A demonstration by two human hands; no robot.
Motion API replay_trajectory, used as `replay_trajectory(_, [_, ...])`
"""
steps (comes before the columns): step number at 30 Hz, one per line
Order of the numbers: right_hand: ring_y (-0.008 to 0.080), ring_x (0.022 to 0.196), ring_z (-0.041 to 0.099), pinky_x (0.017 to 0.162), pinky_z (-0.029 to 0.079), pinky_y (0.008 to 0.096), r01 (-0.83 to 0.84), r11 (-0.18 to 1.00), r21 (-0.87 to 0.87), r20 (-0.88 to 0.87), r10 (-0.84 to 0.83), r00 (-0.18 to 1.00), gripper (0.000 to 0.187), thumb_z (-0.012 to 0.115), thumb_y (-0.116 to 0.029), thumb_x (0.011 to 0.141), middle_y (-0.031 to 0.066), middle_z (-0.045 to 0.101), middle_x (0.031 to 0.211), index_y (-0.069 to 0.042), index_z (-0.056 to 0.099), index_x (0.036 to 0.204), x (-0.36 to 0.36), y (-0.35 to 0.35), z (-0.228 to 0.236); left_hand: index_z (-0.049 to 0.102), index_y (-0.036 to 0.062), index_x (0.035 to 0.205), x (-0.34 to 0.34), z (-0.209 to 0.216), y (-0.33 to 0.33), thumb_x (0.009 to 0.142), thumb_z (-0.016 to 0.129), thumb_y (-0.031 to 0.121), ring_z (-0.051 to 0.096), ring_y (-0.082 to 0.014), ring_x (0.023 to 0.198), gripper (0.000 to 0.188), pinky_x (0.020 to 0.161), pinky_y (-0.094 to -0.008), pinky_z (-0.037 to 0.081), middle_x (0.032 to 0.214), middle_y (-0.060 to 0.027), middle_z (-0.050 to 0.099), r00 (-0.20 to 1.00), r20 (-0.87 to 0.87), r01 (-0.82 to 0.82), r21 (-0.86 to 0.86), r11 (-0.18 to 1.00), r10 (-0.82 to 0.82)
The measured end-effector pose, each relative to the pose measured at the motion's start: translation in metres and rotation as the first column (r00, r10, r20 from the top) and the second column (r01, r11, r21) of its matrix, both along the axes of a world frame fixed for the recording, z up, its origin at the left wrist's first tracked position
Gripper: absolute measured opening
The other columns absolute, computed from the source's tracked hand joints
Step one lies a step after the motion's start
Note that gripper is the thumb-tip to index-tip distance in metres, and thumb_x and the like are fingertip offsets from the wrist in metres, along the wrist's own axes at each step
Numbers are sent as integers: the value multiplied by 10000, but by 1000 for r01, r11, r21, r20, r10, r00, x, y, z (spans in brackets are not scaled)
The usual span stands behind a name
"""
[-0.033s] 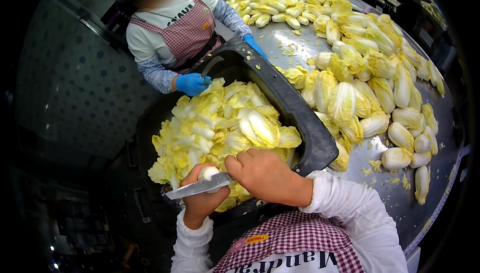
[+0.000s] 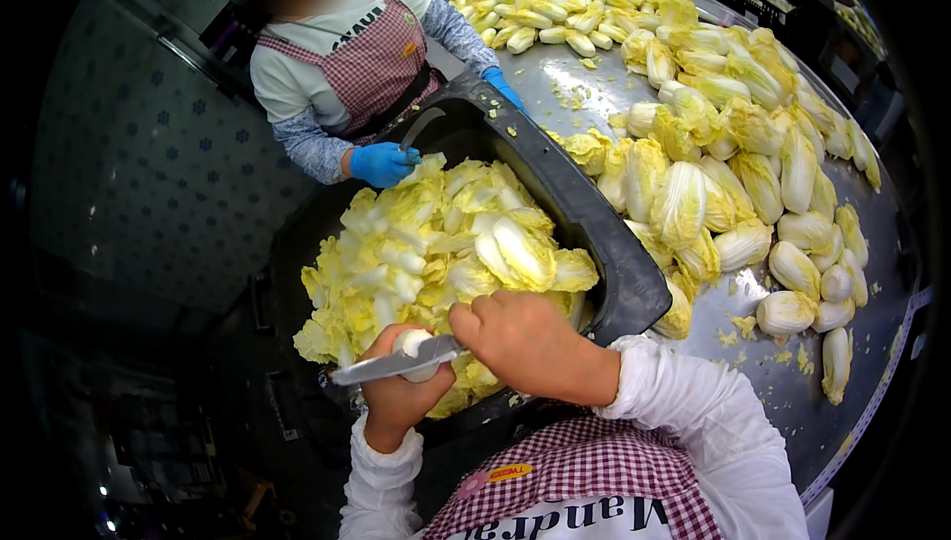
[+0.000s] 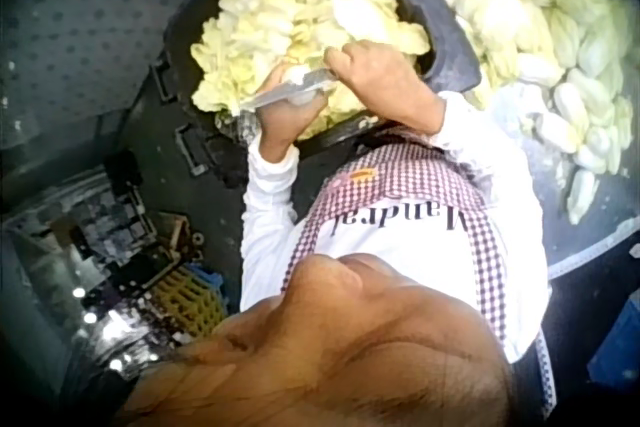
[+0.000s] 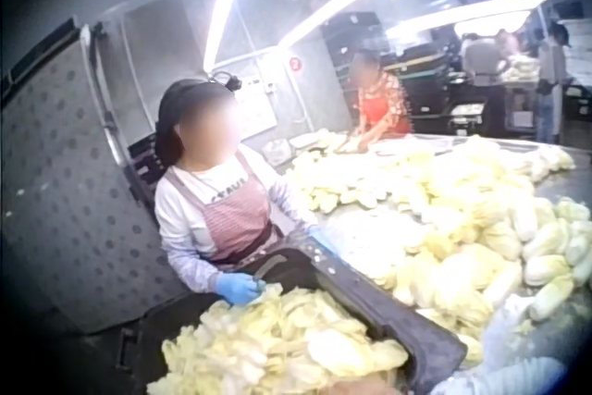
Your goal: The person uses a knife to trim the root ends of napa cabbages, discarding loose leaves and placing the trimmed heads into a container.
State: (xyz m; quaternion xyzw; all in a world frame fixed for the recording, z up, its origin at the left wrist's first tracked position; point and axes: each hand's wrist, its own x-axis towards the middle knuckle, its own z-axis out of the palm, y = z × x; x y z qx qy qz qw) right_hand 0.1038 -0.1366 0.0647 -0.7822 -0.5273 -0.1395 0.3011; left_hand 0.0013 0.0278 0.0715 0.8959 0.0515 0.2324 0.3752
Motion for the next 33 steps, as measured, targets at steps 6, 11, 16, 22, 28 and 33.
replay_trajectory(6, [245,617,593,515,469,355,11,1000,4,-10,-11,1000,180,585,-105,749,75,538,681,-36,527,904,3,5,-17,606,12,923,-3,-14,-4,646,774,70,627,-123,682,329,631,-271,513,778,-57,658,999,-30,-24,-159,987,20])
replay_trajectory(11, [256,611,584,520,456,371,78,995,-70,-44,-81,996,205,657,-107,727,68,524,656,-63,561,902,6,-3,-24,600,14,917,-8,-22,4,664,758,41,616,-95,703,299,642,-252,507,784,-36,647,989,-148,-42,-398,916,-19])
replay_trajectory(16, [289,610,593,531,467,400,291,946,-144,-10,-295,955,149,621,-103,740,93,545,648,-54,533,850,32,-36,-39,609,8,887,-16,-7,12,665,764,58,611,-89,691,276,635,-253,506,770,-28,644,989,-144,-55,-553,831,-30])
replay_trajectory(22, [311,654,618,578,481,404,220,972,-81,-211,-233,949,232,687,-80,720,129,601,711,-54,577,923,19,-41,-15,587,19,965,-9,-14,10,653,794,86,636,-156,731,379,680,-284,516,824,-78,646,993,-70,-103,-185,977,91])
replay_trajectory(28, [315,711,635,598,489,402,144,987,75,-400,-103,911,221,680,-125,767,123,630,752,-55,588,955,-1,-32,-6,483,25,1187,5,-15,4,722,765,97,624,-201,842,548,738,-319,514,980,-135,619,998,-46,30,-93,995,-34])
replay_trajectory(33, [304,667,634,571,482,385,302,946,121,-471,-213,856,163,683,-184,819,124,636,732,-68,614,911,5,-63,-13,225,179,1427,34,3,-6,1005,411,171,581,-223,791,462,666,-352,518,971,-119,558,875,-13,107,-970,220,-484])
